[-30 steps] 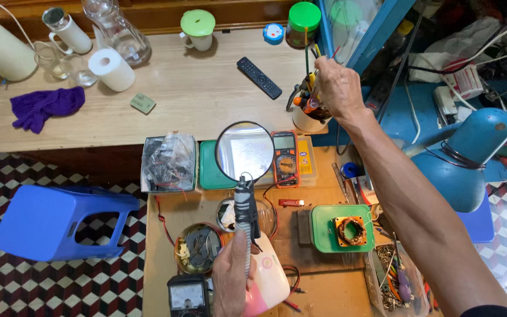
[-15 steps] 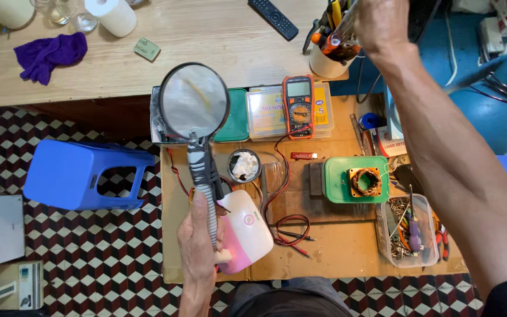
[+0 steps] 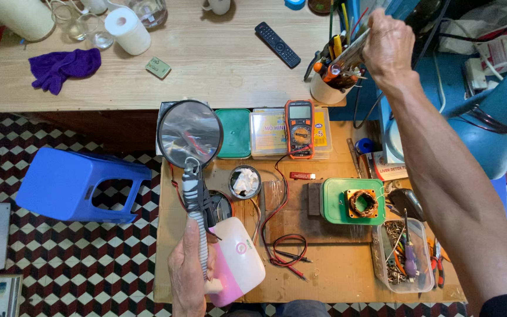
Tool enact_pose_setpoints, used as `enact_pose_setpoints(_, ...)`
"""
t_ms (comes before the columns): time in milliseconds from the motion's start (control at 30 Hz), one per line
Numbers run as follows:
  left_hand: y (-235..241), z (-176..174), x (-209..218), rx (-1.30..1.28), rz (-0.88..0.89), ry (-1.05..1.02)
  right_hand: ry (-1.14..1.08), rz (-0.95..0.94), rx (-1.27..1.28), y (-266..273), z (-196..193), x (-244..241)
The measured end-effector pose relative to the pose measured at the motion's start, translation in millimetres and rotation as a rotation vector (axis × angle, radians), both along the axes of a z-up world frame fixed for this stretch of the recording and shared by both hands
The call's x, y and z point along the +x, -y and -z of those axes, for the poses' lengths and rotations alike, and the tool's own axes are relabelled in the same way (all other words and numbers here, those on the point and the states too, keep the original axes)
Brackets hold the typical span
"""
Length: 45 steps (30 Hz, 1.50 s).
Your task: The person cleans a circular electronic component with a handheld air blower and a cloth, then uses a magnifying lamp to closely inspect the component's internal wiring and structure. They rotate the component to view different angles and adjust the magnifier for better visibility.
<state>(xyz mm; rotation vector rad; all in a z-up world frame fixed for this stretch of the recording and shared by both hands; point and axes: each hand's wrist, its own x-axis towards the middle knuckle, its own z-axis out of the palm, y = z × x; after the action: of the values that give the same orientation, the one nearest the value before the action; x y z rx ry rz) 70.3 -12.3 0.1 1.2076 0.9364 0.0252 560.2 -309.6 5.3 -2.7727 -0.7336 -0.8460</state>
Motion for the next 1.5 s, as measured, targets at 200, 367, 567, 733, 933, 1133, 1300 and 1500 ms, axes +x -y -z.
enact_pose_setpoints(200,-2,9,-2,-0.004,0.015,-0.012,0.0,-0.052,0.05,-25,-3,-23)
enact_pose_setpoints(367,0,15,2,-0.015,0.074,-0.016,-0.23,-0.227,-0.085,-42,-24,-30)
enact_pose_setpoints(567,5,12,6,-0.014,0.102,-0.005,-0.236,-0.166,-0.019,-38,-17,-14)
enact_pose_setpoints(733,11,5,4,0.01,0.084,0.001,-0.153,0.004,0.094,-20,1,-3)
enact_pose_setpoints(933,12,-6,10,-0.023,0.087,-0.041,-0.066,0.06,0.062,4,-16,-10)
enact_pose_setpoints(1133,13,0,4,0.001,0.133,-0.029,-0.239,0.08,-0.141,-21,-13,-20)
enact_pose_setpoints(1300,7,0,-1,0.011,0.154,-0.064,-0.309,0.086,-0.123,-24,-40,-34)
enact_pose_setpoints(1500,6,0,4,-0.036,0.151,-0.082,-0.247,0.031,-0.174,-34,-89,-57)
